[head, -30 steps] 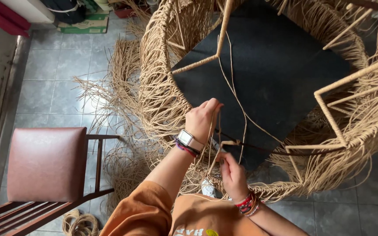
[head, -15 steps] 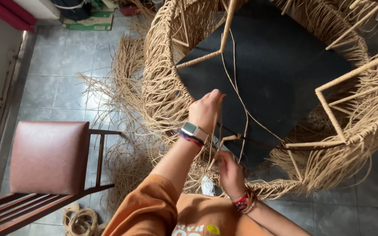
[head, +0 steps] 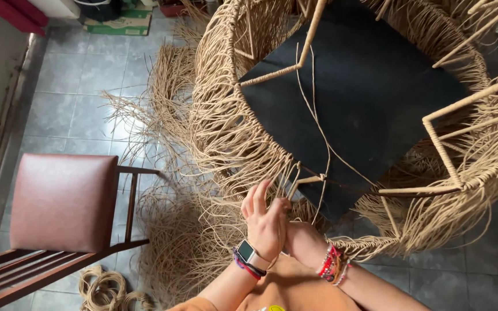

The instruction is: Weaving straw strands into a large wicker furniture frame

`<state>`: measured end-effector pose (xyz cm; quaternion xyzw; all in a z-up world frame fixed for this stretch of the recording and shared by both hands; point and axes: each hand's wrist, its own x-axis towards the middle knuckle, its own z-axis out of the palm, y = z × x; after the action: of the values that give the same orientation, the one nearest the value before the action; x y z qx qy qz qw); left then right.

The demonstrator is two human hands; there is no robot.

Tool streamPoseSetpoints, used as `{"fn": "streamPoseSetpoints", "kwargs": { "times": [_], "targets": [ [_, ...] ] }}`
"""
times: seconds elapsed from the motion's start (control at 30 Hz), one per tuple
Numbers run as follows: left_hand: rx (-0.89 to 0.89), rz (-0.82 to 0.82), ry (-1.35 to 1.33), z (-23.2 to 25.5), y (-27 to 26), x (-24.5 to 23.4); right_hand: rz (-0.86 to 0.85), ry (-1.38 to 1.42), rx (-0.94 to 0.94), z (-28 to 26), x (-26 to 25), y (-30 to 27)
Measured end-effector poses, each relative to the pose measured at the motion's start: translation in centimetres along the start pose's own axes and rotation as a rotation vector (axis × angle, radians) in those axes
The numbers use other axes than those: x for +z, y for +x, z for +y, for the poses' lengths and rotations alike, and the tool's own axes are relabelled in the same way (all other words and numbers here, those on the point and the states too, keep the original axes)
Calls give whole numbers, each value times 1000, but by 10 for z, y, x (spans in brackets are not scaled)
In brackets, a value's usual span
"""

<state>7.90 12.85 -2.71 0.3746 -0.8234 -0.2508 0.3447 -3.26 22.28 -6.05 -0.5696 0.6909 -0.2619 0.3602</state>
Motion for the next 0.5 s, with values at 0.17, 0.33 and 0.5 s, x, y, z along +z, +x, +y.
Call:
{"fn": "streamPoseSetpoints", "kwargs": {
  "times": [0.17, 0.33, 0.5],
  "targets": [
    [-215, -250, -493, -15, -3, 23, -115, -154, -11, 2, 0, 3],
    [-527, -427, -907, -66, 6, 77, -165, -447, -20, 8, -17, 4],
    [-369, -475, -838, -81, 6, 93, 676, -704, -216, -39, -106, 29]
  ]
}}
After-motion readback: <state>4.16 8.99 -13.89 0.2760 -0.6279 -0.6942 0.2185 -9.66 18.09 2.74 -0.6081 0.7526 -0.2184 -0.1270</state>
